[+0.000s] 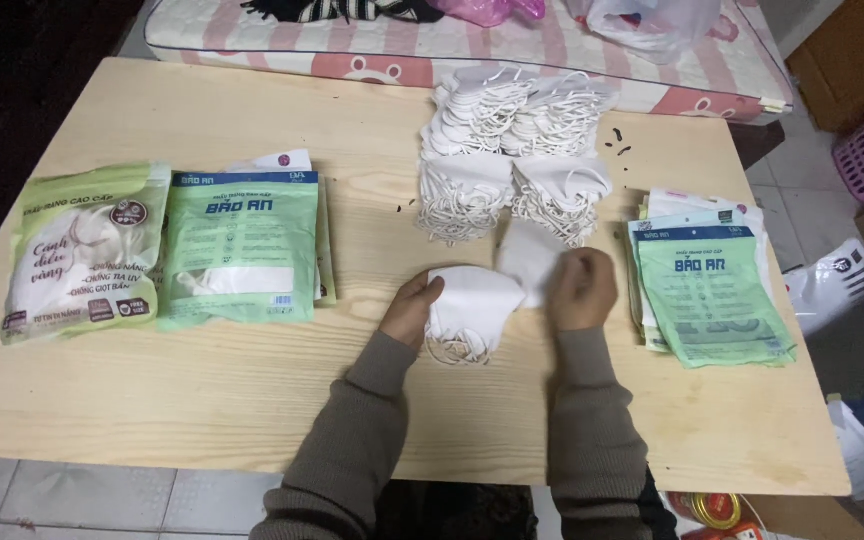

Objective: Stacking and organizing face masks for packaging

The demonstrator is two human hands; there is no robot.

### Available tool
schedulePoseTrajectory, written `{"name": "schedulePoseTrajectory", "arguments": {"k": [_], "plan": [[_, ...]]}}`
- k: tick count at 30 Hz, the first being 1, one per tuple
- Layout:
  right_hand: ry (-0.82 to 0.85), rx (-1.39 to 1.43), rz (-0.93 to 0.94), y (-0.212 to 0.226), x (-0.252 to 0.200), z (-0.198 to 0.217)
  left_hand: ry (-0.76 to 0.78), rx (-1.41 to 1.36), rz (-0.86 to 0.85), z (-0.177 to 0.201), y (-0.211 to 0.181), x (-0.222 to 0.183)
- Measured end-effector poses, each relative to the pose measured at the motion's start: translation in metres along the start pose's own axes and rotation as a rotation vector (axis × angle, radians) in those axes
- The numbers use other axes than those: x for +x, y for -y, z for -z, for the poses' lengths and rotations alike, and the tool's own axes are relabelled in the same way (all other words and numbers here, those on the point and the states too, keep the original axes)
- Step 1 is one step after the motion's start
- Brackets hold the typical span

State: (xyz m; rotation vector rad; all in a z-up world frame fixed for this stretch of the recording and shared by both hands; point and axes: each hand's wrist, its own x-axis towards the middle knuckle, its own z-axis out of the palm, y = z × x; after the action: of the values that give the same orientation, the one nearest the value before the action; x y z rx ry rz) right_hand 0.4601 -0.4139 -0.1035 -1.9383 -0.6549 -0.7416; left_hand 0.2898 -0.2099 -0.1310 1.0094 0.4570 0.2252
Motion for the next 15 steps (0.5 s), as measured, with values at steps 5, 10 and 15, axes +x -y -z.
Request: {"name": "schedulePoseTrajectory", "arguments": {"k": [5,10,15], "plan": [[-0.143,0.49,-0.252,0.004,0.014,0.021,-0.001,0.0,-0.021,0.001,0.0,0.002],[0.083,0.869,-0.54,0.034,0.0,0.008,-0.005,-0.033,-0.081,0.006,0.01,0.009],[0.491,0.735,-0.642,0.043,-0.003,0.003,0.018,-0.118,-0.039,0.0,0.005,-0.002]]}}
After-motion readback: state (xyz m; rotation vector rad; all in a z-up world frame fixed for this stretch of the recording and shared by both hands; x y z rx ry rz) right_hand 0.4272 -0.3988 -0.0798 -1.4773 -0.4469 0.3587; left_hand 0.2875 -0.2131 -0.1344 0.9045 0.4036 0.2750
